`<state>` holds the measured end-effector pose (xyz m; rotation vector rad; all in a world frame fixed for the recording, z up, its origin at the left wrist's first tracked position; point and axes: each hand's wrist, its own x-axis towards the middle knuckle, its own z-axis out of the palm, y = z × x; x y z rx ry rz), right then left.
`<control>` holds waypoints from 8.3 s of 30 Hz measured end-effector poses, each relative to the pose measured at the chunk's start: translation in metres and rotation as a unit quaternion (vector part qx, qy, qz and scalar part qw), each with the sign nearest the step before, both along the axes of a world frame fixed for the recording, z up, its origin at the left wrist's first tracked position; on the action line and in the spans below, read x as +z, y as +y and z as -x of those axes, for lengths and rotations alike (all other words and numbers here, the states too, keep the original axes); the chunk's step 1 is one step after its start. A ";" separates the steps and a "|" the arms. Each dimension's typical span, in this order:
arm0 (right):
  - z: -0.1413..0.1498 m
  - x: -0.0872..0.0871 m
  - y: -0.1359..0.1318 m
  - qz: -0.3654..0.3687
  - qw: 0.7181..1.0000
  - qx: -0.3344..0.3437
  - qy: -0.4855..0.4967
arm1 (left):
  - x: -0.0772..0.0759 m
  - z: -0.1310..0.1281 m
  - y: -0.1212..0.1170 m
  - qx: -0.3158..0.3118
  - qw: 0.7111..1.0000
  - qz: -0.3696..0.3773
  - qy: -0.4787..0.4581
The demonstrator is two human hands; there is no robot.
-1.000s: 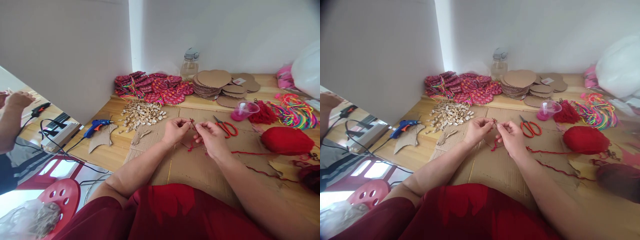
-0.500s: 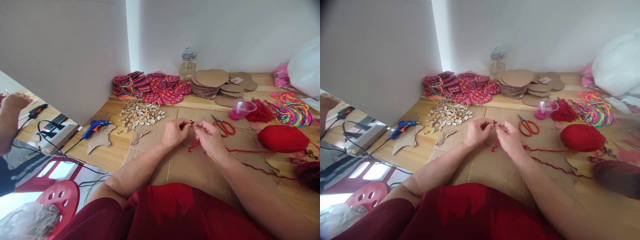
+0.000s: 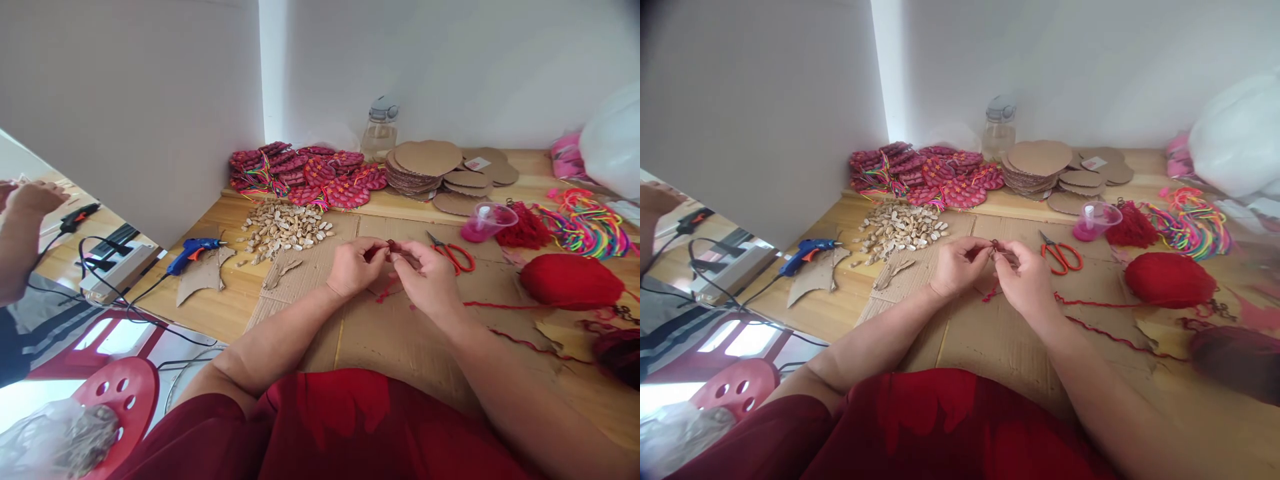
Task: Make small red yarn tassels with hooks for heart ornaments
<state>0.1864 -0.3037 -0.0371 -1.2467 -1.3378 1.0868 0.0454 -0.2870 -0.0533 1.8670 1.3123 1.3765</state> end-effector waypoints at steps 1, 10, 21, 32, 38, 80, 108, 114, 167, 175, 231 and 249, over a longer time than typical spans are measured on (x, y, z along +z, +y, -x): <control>0.000 0.000 0.000 0.005 1.000 0.000 0.021 | 0.000 0.000 -0.001 -0.001 1.000 -0.003 0.001; 0.004 -0.012 0.009 0.048 0.985 -0.074 0.149 | -0.004 -0.002 -0.002 -0.005 0.997 -0.056 0.047; 0.005 -0.019 0.015 0.058 0.964 -0.094 0.244 | -0.007 -0.003 0.000 -0.021 0.995 -0.063 0.071; 0.005 -0.014 0.012 0.079 0.962 -0.101 0.242 | -0.009 -0.005 0.000 -0.046 0.996 -0.053 0.050; 0.006 -0.012 0.011 0.089 0.959 -0.094 0.252 | -0.006 -0.005 -0.002 -0.040 0.998 -0.020 0.040; -0.028 -0.008 0.025 0.096 0.982 0.095 0.134 | 0.007 0.009 -0.001 -0.131 0.983 -0.100 0.083; 0.007 -0.008 0.001 0.007 0.991 -0.013 0.131 | -0.004 0.001 0.011 -0.049 0.970 0.143 -0.193; 0.006 -0.011 0.004 0.040 0.988 -0.034 0.144 | -0.005 0.002 0.010 -0.039 0.990 0.083 -0.109; 0.005 -0.010 0.007 0.138 0.974 -0.036 0.174 | 0.005 0.005 0.008 -0.122 0.903 0.320 -0.260; 0.005 -0.006 0.008 0.124 0.970 -0.077 0.193 | 0.004 0.003 0.006 -0.178 0.878 0.354 -0.269; 0.004 -0.006 -0.003 0.065 0.997 0.030 0.028 | 0.001 0.005 0.014 -0.088 0.874 0.311 -0.364; -0.009 -0.013 0.009 0.089 0.993 0.068 -0.028 | 0.007 0.004 0.013 -0.138 0.802 0.328 -0.479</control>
